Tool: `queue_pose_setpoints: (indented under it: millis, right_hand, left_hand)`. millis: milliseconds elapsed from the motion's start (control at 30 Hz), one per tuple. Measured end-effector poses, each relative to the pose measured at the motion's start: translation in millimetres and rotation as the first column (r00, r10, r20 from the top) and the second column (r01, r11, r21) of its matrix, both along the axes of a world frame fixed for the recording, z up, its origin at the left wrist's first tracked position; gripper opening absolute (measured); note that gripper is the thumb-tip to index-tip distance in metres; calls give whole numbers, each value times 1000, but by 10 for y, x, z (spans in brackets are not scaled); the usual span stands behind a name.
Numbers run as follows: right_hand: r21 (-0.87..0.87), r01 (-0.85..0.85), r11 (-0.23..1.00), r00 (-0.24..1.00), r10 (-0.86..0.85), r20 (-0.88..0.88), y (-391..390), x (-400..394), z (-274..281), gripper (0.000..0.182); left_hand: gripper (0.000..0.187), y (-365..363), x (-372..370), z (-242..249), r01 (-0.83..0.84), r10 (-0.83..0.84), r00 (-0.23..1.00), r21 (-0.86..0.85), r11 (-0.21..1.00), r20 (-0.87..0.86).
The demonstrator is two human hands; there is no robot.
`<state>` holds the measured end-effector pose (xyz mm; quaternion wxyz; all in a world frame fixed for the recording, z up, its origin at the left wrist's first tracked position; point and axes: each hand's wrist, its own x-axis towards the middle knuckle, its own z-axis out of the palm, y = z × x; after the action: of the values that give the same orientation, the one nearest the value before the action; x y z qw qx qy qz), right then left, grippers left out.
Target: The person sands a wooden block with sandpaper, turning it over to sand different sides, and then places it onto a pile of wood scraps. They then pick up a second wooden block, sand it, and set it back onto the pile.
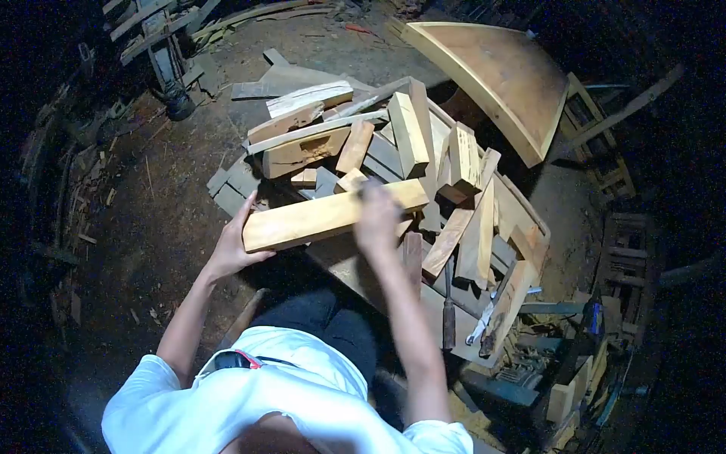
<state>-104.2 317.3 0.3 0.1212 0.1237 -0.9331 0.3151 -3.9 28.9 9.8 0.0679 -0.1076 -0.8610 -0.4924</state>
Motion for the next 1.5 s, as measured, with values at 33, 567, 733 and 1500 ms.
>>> queue_pose_setpoints:
  millis: [33,567,733,1500]
  right_hand:
    - [54,-132,990,991,134,-22,-374,312,222,35]
    - [81,260,962,963,-251,-100,581,-365,-197,30]
    - [-94,-442,892,896,436,-79,-949,752,374,33]
    - [101,82,991,978,-61,-199,408,296,54,38]
  left_hand:
    - [116,-6,30,8,5,-9,997,56,998,70]
    - [120,-35,45,-42,11,-20,995,93,996,95]
    - [121,-72,-5,-11,-4,-28,985,186,982,171]
    - [75,-75,179,-239,23,-23,1000,-106,994,9]
